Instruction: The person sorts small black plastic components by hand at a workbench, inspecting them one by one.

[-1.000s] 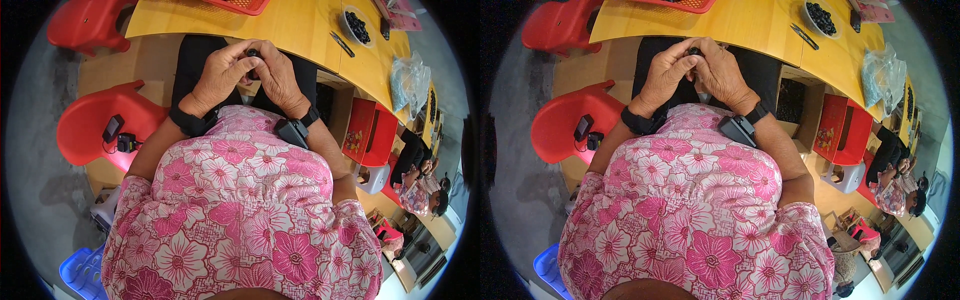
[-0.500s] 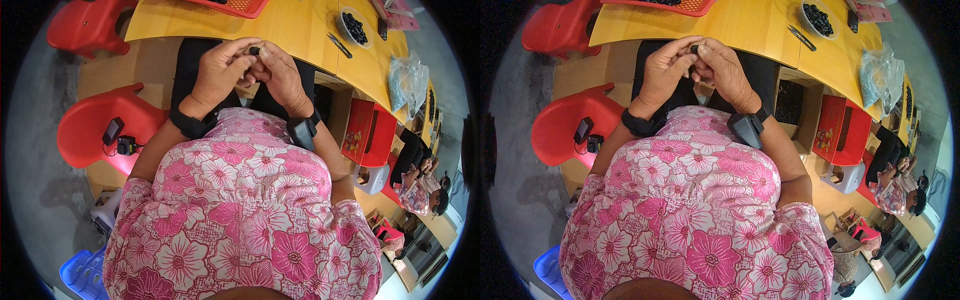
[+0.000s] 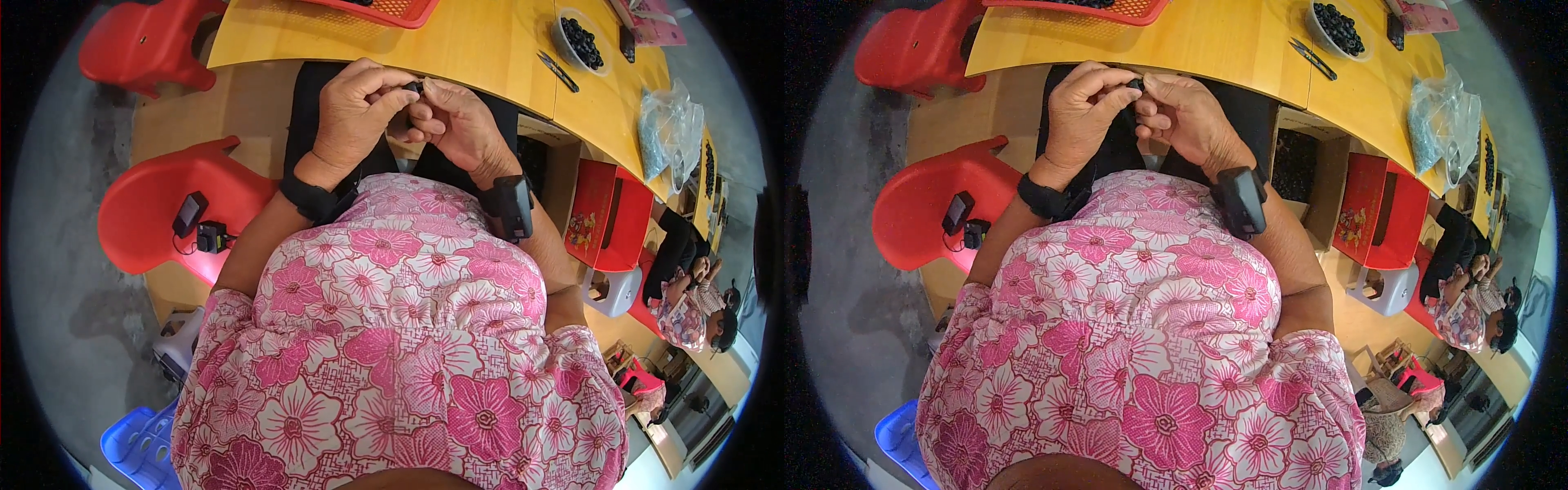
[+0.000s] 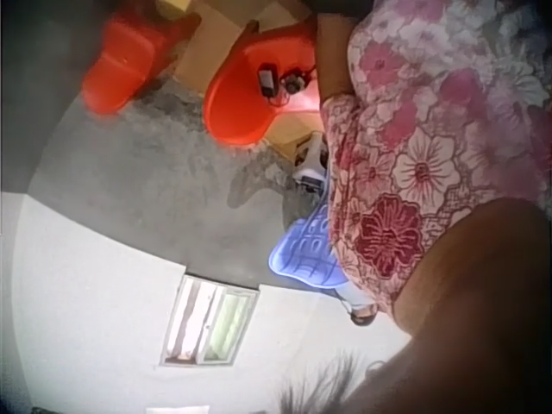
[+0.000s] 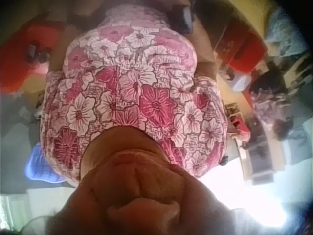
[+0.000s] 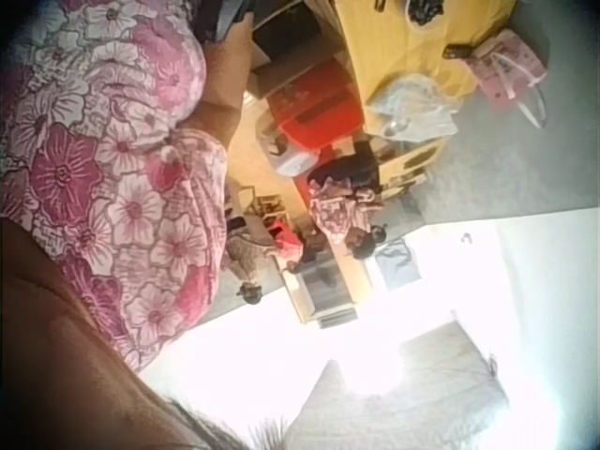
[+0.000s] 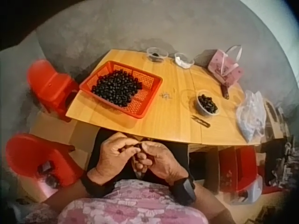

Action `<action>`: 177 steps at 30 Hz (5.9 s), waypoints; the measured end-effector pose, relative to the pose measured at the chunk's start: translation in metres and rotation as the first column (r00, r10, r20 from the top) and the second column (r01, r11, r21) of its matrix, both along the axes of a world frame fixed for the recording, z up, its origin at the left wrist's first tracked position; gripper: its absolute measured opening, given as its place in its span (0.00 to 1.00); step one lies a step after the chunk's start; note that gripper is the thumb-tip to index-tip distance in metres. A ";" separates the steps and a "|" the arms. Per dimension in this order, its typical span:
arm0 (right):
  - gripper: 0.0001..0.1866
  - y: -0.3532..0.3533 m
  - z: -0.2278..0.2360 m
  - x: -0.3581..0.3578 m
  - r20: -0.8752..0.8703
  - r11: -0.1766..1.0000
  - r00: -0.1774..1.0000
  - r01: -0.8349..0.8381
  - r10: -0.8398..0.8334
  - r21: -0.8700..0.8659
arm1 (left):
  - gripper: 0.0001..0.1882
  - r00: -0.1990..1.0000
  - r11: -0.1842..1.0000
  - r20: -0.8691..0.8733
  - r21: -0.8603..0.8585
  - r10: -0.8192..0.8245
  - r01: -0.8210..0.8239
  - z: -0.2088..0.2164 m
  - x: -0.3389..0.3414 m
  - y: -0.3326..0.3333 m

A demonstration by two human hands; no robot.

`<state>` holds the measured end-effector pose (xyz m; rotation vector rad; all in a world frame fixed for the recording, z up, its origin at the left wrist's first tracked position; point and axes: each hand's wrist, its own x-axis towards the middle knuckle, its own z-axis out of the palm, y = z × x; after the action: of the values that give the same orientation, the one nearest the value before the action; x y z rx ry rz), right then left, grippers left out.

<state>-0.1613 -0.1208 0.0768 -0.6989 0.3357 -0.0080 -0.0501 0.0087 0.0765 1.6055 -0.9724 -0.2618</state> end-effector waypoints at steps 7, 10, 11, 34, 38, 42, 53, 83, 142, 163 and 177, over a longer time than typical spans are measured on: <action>0.15 -0.010 -0.003 0.000 0.049 0.993 0.992 -0.117 0.117 -0.017 | 0.09 0.999 0.999 0.017 0.008 -0.032 0.031 0.000 0.002 0.001; 0.15 -0.012 -0.004 -0.001 0.049 0.990 0.989 -0.140 0.140 -0.004 | 0.09 0.999 0.999 0.023 -0.001 -0.040 0.041 -0.002 0.002 0.001; 0.15 -0.013 -0.005 -0.001 0.042 0.990 0.989 -0.143 0.143 -0.021 | 0.09 0.999 0.999 0.023 0.000 -0.042 0.042 -0.002 0.002 0.001; 0.15 0.000 -0.011 0.001 0.081 0.999 0.995 -0.054 0.053 0.002 | 0.08 0.999 1.000 0.032 -0.003 0.017 -0.017 -0.006 0.001 0.003; 0.15 0.003 -0.013 0.001 0.067 0.998 0.997 -0.033 0.030 0.051 | 0.09 0.999 1.000 -0.043 -0.019 0.002 -0.003 -0.009 0.000 0.004; 0.14 0.003 -0.017 0.001 0.050 0.994 0.999 -0.022 0.017 0.104 | 0.10 1.000 1.000 0.003 0.011 -0.002 0.002 -0.009 0.001 0.005; 0.12 0.008 -0.015 0.002 0.036 0.998 0.999 0.015 -0.017 0.055 | 0.09 0.999 0.999 0.022 0.015 -0.043 0.043 -0.008 0.004 0.006; 0.11 0.019 -0.013 0.005 0.211 0.606 0.970 0.241 -0.122 -0.758 | 0.14 0.943 0.988 -0.296 -0.021 -0.155 0.156 0.000 -0.010 0.002; 0.08 0.045 0.006 0.016 0.134 0.843 0.936 0.350 -0.324 -0.408 | 0.09 0.862 0.995 -0.496 -0.068 -0.101 0.077 0.008 0.001 0.037; 0.06 0.039 0.004 0.013 0.275 0.510 0.902 0.417 -0.333 -0.753 | 0.09 0.914 0.999 -0.403 -0.002 -0.050 0.054 0.006 0.001 0.029; 0.09 0.047 0.002 0.013 0.173 0.768 0.905 0.422 -0.388 -0.482 | 0.09 0.908 0.997 -0.414 -0.066 -0.064 0.040 0.000 0.004 0.031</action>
<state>-0.1480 -0.0735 0.0789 -1.1407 0.4244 -0.5547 -0.0457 0.0400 0.0760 1.3954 -0.6845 -0.5841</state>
